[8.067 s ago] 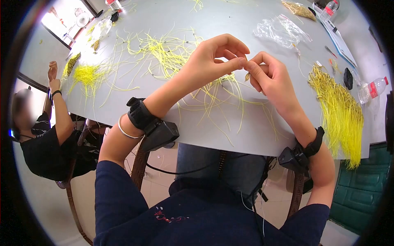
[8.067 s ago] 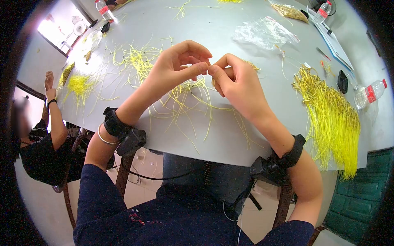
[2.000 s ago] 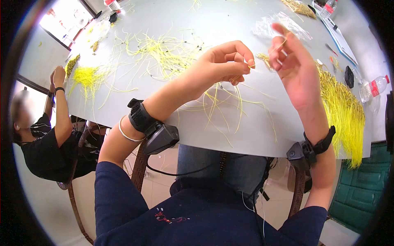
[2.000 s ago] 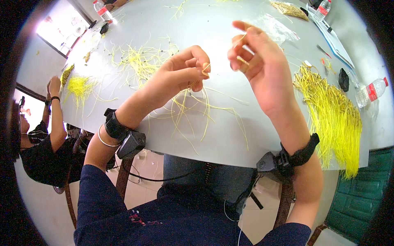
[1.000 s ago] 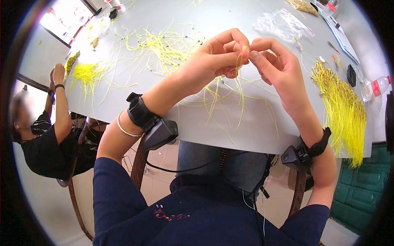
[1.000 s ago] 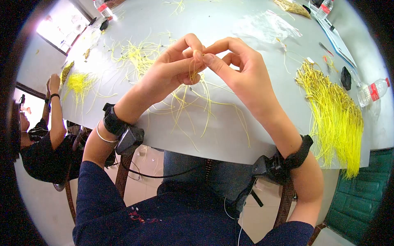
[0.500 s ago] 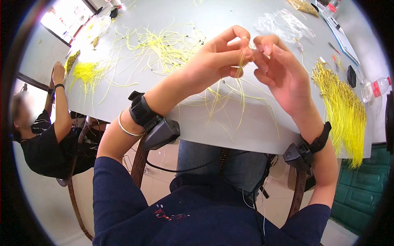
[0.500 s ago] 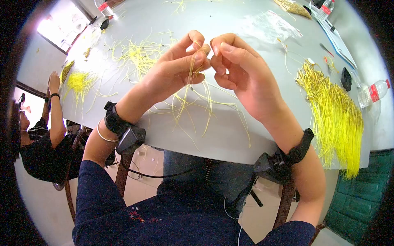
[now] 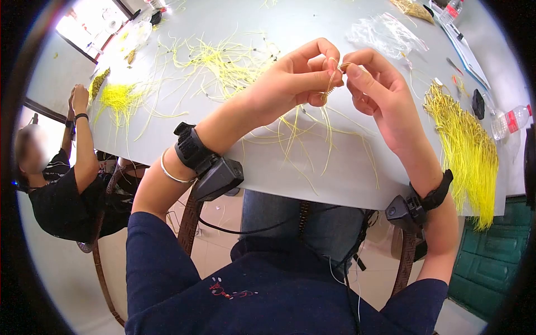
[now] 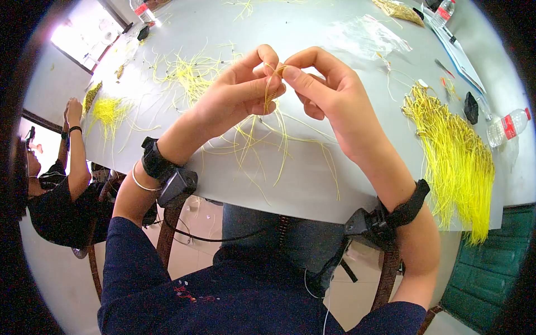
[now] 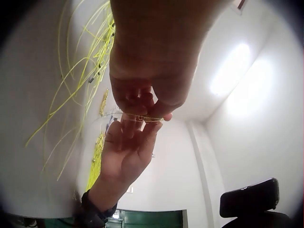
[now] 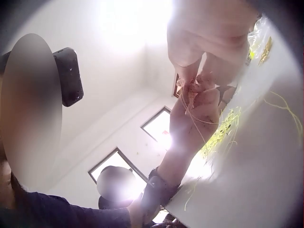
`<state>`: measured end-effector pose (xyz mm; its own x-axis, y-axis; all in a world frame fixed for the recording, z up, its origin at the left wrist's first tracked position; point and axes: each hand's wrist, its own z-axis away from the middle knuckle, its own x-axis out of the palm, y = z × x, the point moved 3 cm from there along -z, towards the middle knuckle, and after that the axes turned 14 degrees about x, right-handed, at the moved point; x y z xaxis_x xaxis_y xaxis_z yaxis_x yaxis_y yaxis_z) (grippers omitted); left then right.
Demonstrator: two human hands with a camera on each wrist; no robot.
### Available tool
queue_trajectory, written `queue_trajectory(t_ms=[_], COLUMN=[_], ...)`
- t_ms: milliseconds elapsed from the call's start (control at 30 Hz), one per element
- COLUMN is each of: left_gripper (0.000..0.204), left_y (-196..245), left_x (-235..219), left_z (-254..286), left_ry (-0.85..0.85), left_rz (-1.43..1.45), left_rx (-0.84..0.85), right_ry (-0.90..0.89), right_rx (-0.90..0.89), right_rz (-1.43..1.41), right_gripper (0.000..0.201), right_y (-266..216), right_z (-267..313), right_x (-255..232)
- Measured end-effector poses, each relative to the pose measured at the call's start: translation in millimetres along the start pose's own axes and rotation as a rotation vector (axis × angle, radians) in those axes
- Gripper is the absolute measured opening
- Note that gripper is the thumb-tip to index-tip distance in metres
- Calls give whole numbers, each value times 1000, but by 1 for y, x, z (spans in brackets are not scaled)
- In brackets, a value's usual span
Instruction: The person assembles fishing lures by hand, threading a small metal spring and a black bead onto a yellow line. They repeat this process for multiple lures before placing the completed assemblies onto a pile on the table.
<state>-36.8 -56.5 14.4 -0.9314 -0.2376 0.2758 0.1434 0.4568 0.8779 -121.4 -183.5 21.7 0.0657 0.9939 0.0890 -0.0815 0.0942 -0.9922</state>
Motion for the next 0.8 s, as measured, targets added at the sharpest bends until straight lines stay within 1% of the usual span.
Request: queue_trajectory(t_ms=[33, 67, 133, 267, 333, 367, 400, 433, 467, 500, 533, 567, 600, 667, 800], left_gripper=[14, 14, 14, 15, 13, 13, 12, 13, 13, 16, 21, 25, 25, 26, 29], left_y=[0, -1, -1, 0, 1, 2, 1, 1, 2, 0, -2, -2, -6, -10, -1], left_x=[1, 1, 1, -1, -1, 1, 3, 5, 7, 11, 14, 20, 19, 16, 18], left_z=[-1, -1, -2, -2, -1, -1, -1, -1, 0, 1, 2, 3, 3, 2, 3], left_ry=[11, 12, 15, 13, -25, -25, -53, -80, -81, -167, -251, -268, -266, -349, -330], left_rz=[10, 10, 21, 38, -26, -25, -107, -190, -190, -271, -351, -279, -278, -373, -274], left_rx=[13, 13, 28, 36, 22, 22, -5, -32, -33, -115, -197, -184, -181, 17, -14], right_ry=[-44, -44, -94, -153, -119, -93, -92, -165, -238, -246, -246, -223, -201, -195, -200], right_rx=[10, 10, -3, -32, -196, -203, -204, -224, -244, -250, -249, -245, -244, -233, -200], right_rz=[-95, -96, -279, -339, -550, -635, -634, -659, -683, -764, -763, -754, -747, -730, -696], right_gripper=[16, 16, 15, 15, 15, 14, 14, 13, 12, 10, 10, 10, 10, 10, 9], right_y=[1, 0, -3, -12, -17, -20, -21, -23, -24, -28, -29, -28, -28, -27, -26], right_z=[0, 0, 0, -2, -5, -4, -3, -3, -2, -2, -2, -2, -2, -2, 0], right_x=[-1, 1, 6, -8, -19, -25, -30, -33, -35, -39, -42, -44, -45, -41, -30])
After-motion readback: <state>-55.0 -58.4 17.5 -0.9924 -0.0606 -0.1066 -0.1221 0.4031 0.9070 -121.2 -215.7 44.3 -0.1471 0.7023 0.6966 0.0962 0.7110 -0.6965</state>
